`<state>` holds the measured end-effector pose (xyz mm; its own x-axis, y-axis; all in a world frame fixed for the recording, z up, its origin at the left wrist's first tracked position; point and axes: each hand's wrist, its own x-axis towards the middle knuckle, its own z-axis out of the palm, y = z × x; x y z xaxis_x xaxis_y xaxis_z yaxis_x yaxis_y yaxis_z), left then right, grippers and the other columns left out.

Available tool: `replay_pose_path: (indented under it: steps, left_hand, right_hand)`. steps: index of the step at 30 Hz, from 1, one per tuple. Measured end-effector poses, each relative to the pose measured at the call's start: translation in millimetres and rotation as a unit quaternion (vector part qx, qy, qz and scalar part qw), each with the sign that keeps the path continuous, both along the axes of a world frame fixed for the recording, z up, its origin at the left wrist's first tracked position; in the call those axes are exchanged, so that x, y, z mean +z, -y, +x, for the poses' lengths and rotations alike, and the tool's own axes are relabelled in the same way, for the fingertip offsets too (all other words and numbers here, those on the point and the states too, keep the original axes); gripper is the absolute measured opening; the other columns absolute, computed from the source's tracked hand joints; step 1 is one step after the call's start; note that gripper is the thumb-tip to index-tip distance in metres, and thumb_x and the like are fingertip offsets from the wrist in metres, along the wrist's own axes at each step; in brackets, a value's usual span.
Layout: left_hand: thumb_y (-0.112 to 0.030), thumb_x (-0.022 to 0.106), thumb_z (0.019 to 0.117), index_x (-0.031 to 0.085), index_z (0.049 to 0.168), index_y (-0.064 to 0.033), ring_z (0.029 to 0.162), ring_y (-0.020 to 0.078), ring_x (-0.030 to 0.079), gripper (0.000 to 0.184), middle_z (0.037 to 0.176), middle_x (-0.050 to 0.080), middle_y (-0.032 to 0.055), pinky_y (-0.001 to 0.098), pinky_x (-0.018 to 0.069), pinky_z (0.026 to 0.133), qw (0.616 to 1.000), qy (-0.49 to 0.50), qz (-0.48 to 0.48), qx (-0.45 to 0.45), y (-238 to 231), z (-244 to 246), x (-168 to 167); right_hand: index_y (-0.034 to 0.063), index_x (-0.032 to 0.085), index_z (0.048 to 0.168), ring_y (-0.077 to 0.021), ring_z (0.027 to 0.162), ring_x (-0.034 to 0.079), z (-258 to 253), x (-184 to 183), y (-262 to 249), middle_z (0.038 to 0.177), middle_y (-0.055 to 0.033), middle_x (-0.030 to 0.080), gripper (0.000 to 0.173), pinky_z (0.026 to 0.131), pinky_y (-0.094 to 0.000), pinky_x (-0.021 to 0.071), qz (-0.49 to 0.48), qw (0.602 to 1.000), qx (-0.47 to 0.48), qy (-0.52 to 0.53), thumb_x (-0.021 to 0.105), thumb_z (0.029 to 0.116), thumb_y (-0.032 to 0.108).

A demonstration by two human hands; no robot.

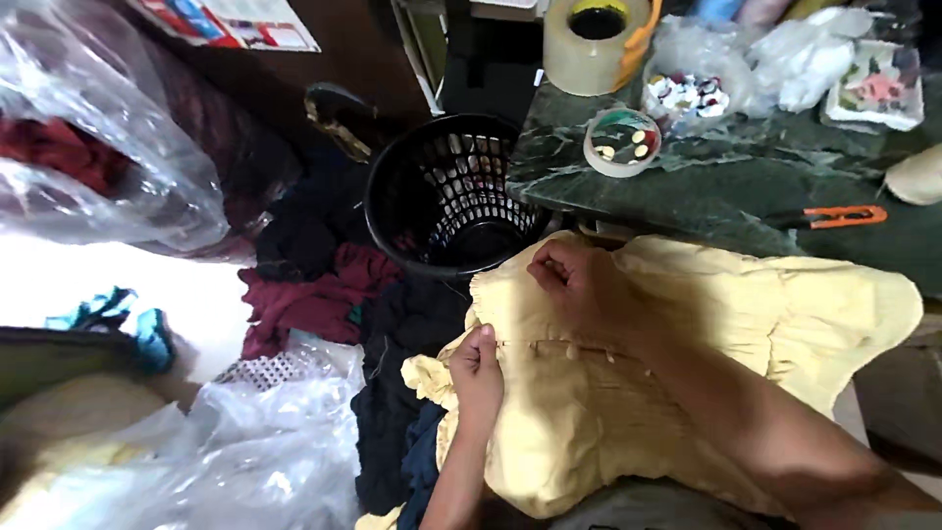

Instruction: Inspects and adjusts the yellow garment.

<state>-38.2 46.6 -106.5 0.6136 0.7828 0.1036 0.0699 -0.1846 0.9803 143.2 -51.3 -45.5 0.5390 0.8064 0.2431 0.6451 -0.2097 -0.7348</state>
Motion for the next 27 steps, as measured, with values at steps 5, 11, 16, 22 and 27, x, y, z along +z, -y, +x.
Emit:
replay_pose_path:
  steps: [5, 11, 16, 22, 27]
  left_hand:
    - [-0.004, 0.044, 0.1048, 0.057, 0.073, -0.0101, 0.058, -0.0021, 0.056, 0.035, 0.063, 0.055, -0.0098, 0.0167, 0.0495, 0.057, 0.999, 0.027, 0.032, 0.020, 3.3, 2.7, 0.5]
    - [-0.002, 0.048, 0.1027, 0.058, 0.070, -0.0094, 0.056, -0.0054, 0.054, 0.035, 0.060, 0.054, -0.0123, 0.0136, 0.0481, 0.055, 0.996, 0.049, 0.070, 0.032, 4.9, 9.0, -1.8]
    - [-0.012, 0.040, 0.1081, 0.059, 0.103, 0.0049, 0.078, -0.0002, 0.062, 0.026, 0.084, 0.060, -0.0006, 0.0204, 0.0542, 0.077, 0.996, -0.061, -0.021, 0.060, 6.8, 3.7, 21.6]
    - [-0.051, 0.023, 0.1103, 0.051, 0.144, -0.0072, 0.113, 0.0143, 0.065, 0.062, 0.129, 0.066, 0.0100, 0.0390, 0.0555, 0.096, 0.962, -0.175, -0.208, -0.016, 11.4, 15.5, 63.0]
    - [-0.022, 0.050, 0.1082, 0.065, 0.106, 0.0027, 0.070, 0.0061, 0.070, 0.029, 0.080, 0.071, 0.0030, 0.0257, 0.0612, 0.067, 0.991, -0.119, -0.061, 0.030, 32.3, 33.1, 61.6]
  right_hand:
    - [0.0048, 0.069, 0.099, -0.0267, 0.065, 0.065, 17.7, -6.4, -11.7, 0.071, -0.0094, 0.064, 0.023, 0.064, -0.0506, 0.0542, -0.007, 0.999, 0.002, 0.045, 0.055, 0.1030, 0.023]
    - [0.0054, 0.070, 0.101, -0.0318, 0.083, 0.071, 30.3, -0.8, -15.8, 0.085, -0.0132, 0.070, 0.025, 0.075, -0.0572, 0.0559, -0.052, 0.998, 0.025, -0.010, 0.056, 0.1049, 0.025]
    - [0.0050, 0.072, 0.098, -0.0305, 0.076, 0.072, 12.9, 36.8, 55.4, 0.080, -0.0121, 0.070, 0.016, 0.067, -0.0524, 0.0580, 0.023, 0.991, 0.014, 0.131, 0.061, 0.1003, 0.016]
    - [0.0004, 0.058, 0.131, -0.0151, 0.061, 0.053, 3.9, 22.8, 218.8, 0.080, -0.0095, 0.062, 0.052, 0.056, -0.0348, 0.0481, 0.107, 0.942, -0.317, -0.022, 0.074, 0.0921, 0.031]
    - [-0.0032, 0.068, 0.110, -0.0208, 0.084, 0.070, -7.7, -5.7, 234.8, 0.091, -0.0145, 0.071, 0.033, 0.079, -0.0449, 0.0586, 0.048, 0.906, -0.370, -0.199, 0.075, 0.0926, 0.023]
